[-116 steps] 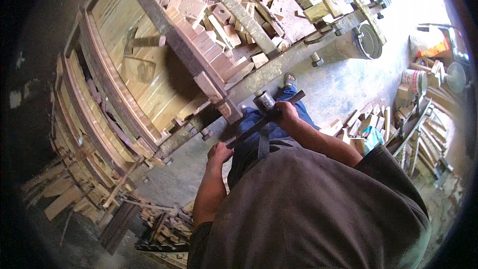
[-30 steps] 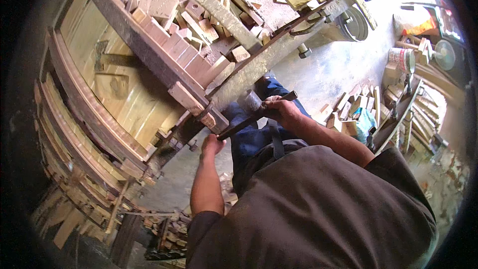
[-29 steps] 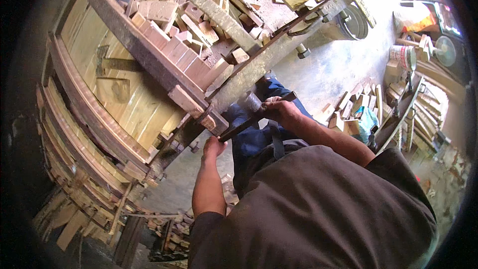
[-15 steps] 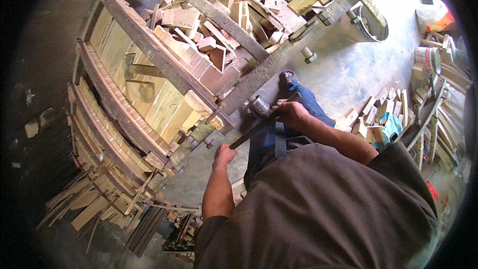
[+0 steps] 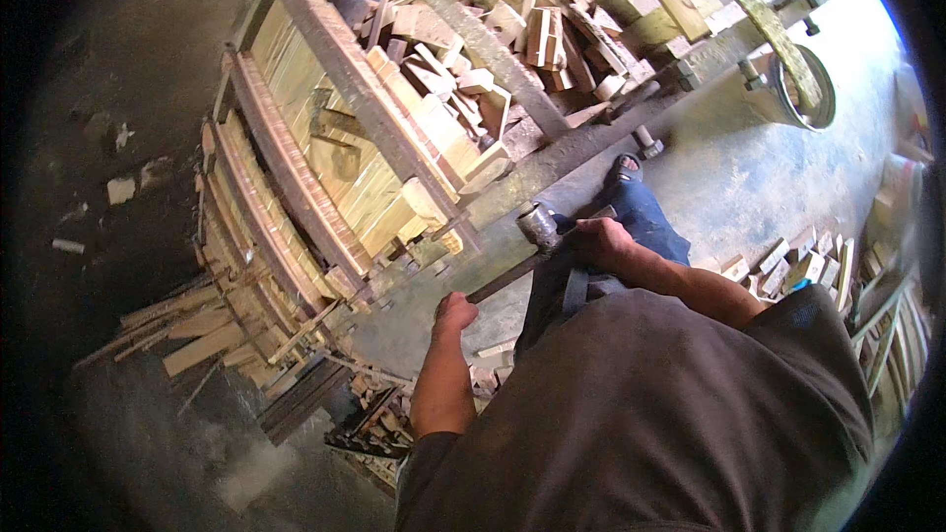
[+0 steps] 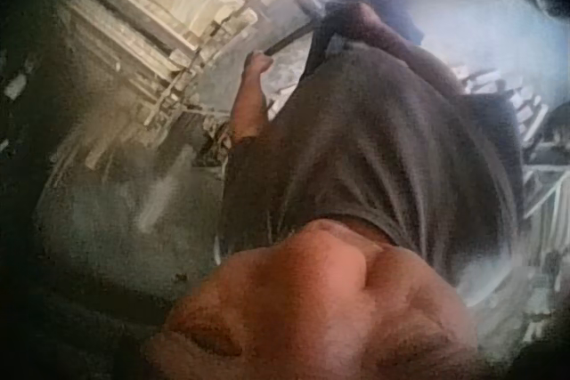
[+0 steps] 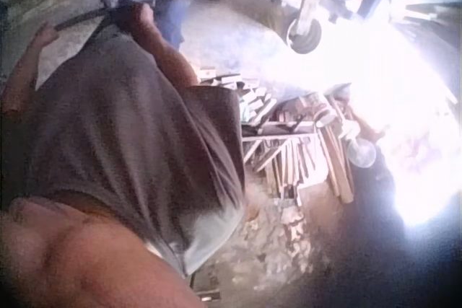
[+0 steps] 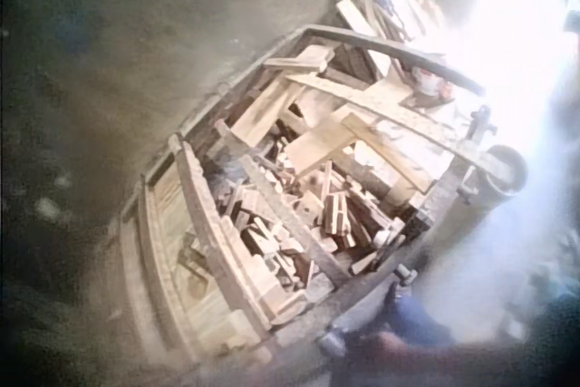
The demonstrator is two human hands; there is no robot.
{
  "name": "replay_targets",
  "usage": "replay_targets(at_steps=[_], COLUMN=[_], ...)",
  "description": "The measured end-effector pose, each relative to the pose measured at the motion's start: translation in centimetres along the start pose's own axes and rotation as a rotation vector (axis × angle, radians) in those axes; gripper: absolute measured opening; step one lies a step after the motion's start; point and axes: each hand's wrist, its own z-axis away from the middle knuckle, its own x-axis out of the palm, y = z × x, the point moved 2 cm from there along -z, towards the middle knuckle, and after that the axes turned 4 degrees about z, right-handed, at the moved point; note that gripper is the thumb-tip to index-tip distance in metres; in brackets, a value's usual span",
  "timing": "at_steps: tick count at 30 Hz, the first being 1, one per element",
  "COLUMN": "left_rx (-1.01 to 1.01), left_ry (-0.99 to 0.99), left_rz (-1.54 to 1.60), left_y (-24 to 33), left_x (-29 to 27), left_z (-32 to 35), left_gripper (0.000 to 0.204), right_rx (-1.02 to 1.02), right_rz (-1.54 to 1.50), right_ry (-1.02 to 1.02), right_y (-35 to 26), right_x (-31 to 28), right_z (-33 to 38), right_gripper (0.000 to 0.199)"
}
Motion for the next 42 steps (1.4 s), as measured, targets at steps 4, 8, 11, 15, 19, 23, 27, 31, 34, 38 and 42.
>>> replay_targets(at_steps=[4, 8, 11, 15, 19, 23, 27, 31, 34, 38, 42], left_rx=[-0.016, 0.008, 0.193, 0.419, 0.61, 0.543, 0.448, 0.373, 0.398, 0.456, 0.503], left_ry=[0.034, 0.004, -0.074, -0.111, -0.268, -0.313, -0.347, -0.264, -0.203, 0.013, 0.015], left_rz=[0.014, 0.036, 0.073, 0.177, 0.267, 0.175, 0.289, 0.302, 0.342, 0.305, 0.248], left_y=[0.0, 1.3, 0.7, -2.6, -5.2, -11.2, -19.2, -23.6, -24.6, -23.3, -20.7], left_x=[-1.0, -2.7, -3.1, 1.5, 4.8, 5.6, 6.9, 5.1, 5.9, 8.4, 9.5], left_z=[1.3, 2.4, 2.1, -1.8, -5.1, -7.1, -10.5, -11.1, -13.1, -16.1, -19.1], left_gripper=[0.035, 0.032, 0.035, 0.048, 0.045, 0.044, 0.038, 0.038, 0.04, 0.039, 0.043], right_rx=[-0.386, -0.278, -0.373, -0.513, -0.54, -0.545, -0.448, -0.473, -0.611, -0.544, -0.511], right_rz=[0.63, -0.229, -0.279, 0.062, -0.11, -0.092, -0.087, 0.319, 0.706, 0.26, -0.092], right_ry=[-0.129, -0.423, 0.128, 0.132, 0.207, 0.265, 0.163, 0.103, 0.153, 0.044, -0.007], right_y=[2.7, 2.5, 4.0, 5.3, 11.9, 18.6, 21.4, 21.7, 23.0, 24.0, 23.7], right_x=[-6.5, -2.5, -2.6, -2.5, -12.6, -8.1, 3.1, 9.3, 6.2, 7.9, 11.7], right_z=[-7.9, -6.9, -10.1, -8.0, -9.1, -8.7, -12.8, -16.6, -18.6, -17.2, -15.2], right_gripper=[0.029, 0.023, 0.014, 0.013, 0.018, 0.024, 0.007, 0.005, 0.005, 0.013, 0.017])
